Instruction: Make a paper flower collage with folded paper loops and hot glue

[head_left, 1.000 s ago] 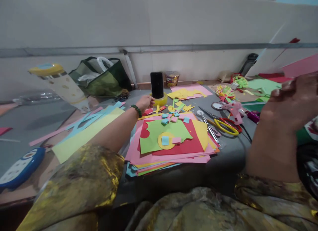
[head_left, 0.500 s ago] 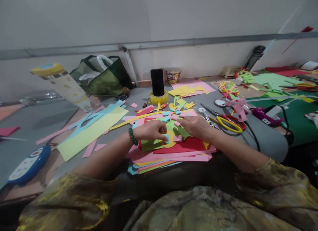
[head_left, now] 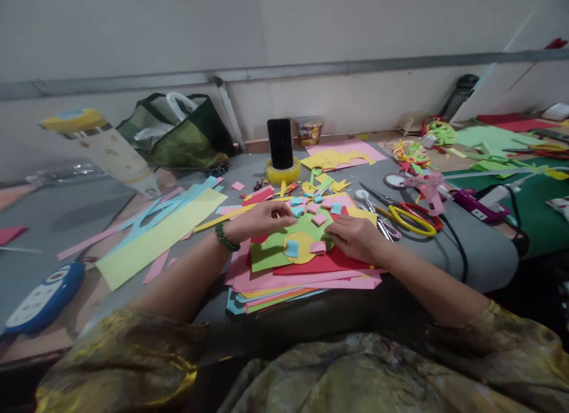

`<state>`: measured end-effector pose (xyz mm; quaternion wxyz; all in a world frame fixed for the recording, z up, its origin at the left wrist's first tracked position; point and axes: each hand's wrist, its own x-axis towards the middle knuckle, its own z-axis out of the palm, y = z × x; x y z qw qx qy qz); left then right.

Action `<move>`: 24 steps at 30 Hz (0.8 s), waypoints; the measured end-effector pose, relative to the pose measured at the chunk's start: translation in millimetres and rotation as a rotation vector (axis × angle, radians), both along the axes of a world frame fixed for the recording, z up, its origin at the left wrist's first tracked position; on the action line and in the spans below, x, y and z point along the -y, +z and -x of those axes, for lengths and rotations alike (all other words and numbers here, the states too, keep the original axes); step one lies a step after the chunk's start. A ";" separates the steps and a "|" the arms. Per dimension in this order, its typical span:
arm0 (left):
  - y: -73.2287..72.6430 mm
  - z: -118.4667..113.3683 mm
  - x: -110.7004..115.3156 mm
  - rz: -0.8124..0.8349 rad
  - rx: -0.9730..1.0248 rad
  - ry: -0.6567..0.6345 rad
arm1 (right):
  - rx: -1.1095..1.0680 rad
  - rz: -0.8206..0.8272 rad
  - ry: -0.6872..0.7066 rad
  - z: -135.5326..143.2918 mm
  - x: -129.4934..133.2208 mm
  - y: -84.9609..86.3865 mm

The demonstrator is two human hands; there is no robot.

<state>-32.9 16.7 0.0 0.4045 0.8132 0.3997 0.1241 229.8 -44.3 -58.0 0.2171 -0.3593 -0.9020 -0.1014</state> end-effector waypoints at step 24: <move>-7.1 11.8 -24.3 -0.226 -0.093 0.238 | -0.021 -0.031 0.017 -0.2 0.6 -6.7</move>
